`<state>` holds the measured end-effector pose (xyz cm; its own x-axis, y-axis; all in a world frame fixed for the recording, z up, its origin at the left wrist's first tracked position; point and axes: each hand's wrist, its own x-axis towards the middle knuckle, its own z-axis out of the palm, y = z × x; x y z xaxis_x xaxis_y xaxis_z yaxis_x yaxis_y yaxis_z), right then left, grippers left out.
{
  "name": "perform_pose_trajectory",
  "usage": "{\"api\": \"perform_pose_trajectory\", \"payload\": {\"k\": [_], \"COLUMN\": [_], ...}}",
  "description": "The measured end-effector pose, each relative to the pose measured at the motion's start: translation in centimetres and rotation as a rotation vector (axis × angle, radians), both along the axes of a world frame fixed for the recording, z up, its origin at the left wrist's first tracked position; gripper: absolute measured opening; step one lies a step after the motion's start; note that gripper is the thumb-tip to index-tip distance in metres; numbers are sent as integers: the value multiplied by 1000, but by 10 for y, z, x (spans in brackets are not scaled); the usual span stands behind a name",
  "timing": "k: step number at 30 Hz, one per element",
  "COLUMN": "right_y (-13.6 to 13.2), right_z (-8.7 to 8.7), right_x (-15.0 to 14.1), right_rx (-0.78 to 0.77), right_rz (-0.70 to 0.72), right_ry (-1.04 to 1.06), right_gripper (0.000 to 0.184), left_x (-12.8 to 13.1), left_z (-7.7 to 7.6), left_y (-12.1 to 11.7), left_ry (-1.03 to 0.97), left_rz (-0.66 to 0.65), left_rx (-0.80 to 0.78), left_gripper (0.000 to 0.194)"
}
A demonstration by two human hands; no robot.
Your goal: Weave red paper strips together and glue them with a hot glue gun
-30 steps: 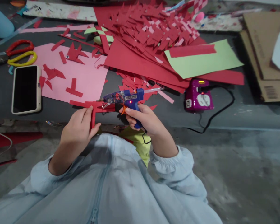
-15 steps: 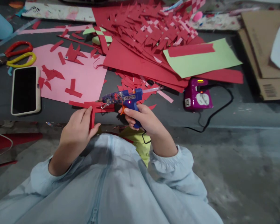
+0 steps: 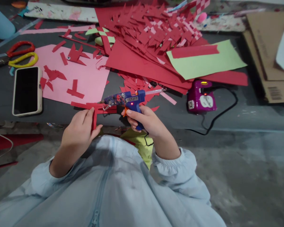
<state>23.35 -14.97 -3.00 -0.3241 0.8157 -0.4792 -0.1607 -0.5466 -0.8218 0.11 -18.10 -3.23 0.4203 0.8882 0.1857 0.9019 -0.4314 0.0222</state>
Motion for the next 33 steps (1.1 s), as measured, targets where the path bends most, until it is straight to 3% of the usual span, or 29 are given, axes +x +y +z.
{"api": "perform_pose_trajectory", "payload": {"k": [15,22,30,33], "right_y": [-4,-14,-14,-11], "right_z": [2,12,19,20], "right_x": [-4,-3,-10,-14], "right_rx": [47,151,459,473], "right_rz": [-20,-23,180,247], "right_ry": [-96,-333,-667,-753], "right_gripper": [37,39,42,43], "left_x": [1,0,0,0], "left_z": [2,0,-2,-2], "left_y": [0,-1,0,0], "left_ry": [-17,-25,13,2], "left_rz": [7,4,1,-14], "left_rx": [-33,-40,-10,15], "left_gripper": [52,52,53,53]}}
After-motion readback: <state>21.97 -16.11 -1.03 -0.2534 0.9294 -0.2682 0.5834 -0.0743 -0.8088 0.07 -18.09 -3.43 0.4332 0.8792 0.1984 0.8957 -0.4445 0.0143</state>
